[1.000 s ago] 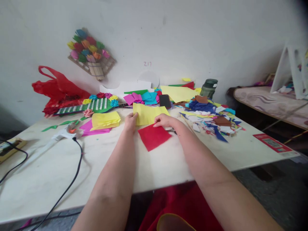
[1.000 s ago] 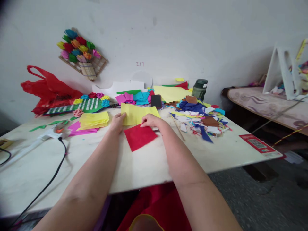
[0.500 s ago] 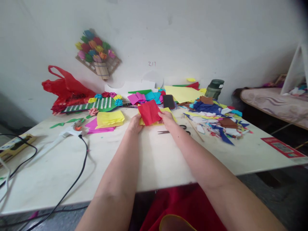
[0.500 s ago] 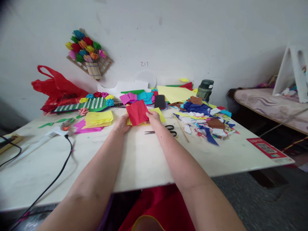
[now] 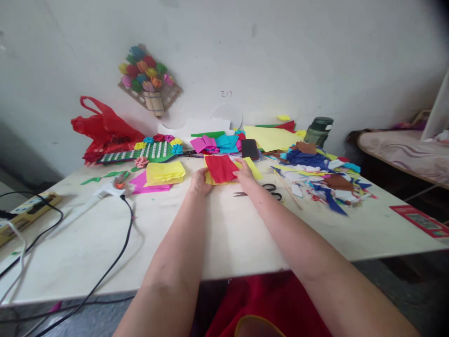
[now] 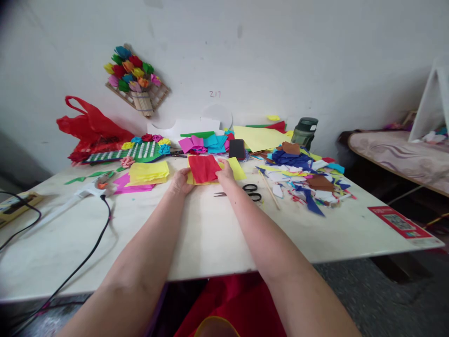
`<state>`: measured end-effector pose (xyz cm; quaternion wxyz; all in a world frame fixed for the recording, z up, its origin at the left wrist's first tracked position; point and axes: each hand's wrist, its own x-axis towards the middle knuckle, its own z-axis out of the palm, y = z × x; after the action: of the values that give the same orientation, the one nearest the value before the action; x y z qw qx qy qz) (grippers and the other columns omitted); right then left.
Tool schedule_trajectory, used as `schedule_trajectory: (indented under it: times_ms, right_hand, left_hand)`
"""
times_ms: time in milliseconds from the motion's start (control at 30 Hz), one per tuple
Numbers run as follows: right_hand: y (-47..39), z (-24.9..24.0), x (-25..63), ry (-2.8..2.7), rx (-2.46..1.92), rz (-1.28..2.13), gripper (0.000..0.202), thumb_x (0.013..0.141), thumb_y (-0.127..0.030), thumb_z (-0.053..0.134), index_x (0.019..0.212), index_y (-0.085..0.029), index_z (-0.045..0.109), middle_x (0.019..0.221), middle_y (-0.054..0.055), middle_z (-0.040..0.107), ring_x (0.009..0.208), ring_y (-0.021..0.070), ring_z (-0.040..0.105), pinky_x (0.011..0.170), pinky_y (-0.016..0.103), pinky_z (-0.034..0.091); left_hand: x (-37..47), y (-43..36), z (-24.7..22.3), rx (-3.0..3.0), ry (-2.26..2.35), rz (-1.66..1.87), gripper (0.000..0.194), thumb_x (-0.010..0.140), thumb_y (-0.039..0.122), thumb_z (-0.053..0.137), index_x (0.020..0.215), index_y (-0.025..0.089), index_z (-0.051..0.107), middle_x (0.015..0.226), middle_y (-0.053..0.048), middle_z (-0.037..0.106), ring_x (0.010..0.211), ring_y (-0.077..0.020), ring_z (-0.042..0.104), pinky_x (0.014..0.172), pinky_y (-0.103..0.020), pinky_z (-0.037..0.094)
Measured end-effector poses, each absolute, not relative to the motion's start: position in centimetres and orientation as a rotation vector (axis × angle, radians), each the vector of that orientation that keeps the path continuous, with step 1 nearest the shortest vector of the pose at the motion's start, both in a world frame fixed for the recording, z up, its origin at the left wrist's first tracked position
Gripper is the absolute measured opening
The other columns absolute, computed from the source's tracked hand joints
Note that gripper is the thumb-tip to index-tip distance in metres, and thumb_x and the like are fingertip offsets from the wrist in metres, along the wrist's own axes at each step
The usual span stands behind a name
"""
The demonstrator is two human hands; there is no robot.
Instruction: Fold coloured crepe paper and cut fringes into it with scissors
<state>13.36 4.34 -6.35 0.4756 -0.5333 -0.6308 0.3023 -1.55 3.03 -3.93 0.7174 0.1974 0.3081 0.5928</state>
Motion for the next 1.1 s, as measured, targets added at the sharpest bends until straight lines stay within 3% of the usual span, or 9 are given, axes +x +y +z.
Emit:
schedule_trajectory:
  times_ms: [233,500,833,1100]
  right_hand:
    - [3.1,-5.2,12.9,-1.194,-1.115,1.234,0.047,0.064,-0.001,0.041,0.104,-0.012,0.063,0.084,0.005,0.067,0.064,0.0116,0.061,0.070,0.030,0.051]
    - [2.7,-5.5,12.6,-1.183,-1.116,1.251,0.042,0.066,-0.007,0.053,0.107,-0.013,0.062,0.091,0.006,0.068,0.075,0.0127,0.061,0.078,0.029,0.048]
    - [2.5,-5.3,12.4,-1.172,-1.104,1.237,0.038,0.066,-0.013,0.057,0.103,-0.013,0.064,0.107,0.009,0.064,0.091,0.0155,0.059,0.079,0.029,0.046]
    - [2.5,-5.3,12.3,-1.133,-1.086,1.255,0.034,0.065,-0.013,0.059,0.098,-0.013,0.066,0.100,0.009,0.067,0.087,0.0168,0.061,0.078,0.031,0.048]
  left_hand:
    - [-1.4,2.8,-3.9,0.432,0.651,1.309,0.032,0.074,0.016,0.035,0.097,0.008,0.056,0.086,-0.014,0.065,0.082,-0.0240,0.064,0.080,-0.041,0.050]
    - [-1.3,2.6,-3.6,0.415,0.671,1.336,0.037,0.073,0.015,0.034,0.105,0.007,0.053,0.085,-0.013,0.066,0.082,-0.0241,0.064,0.078,-0.041,0.050]
    - [-1.2,2.8,-3.8,0.406,0.674,1.355,0.033,0.077,0.017,0.031,0.100,0.010,0.055,0.081,-0.010,0.065,0.078,-0.0211,0.064,0.074,-0.036,0.050]
    - [-1.5,2.7,-4.0,0.407,0.696,1.379,0.042,0.085,0.045,0.032,0.106,0.015,0.052,0.086,-0.010,0.065,0.084,-0.0231,0.062,0.077,-0.037,0.049]
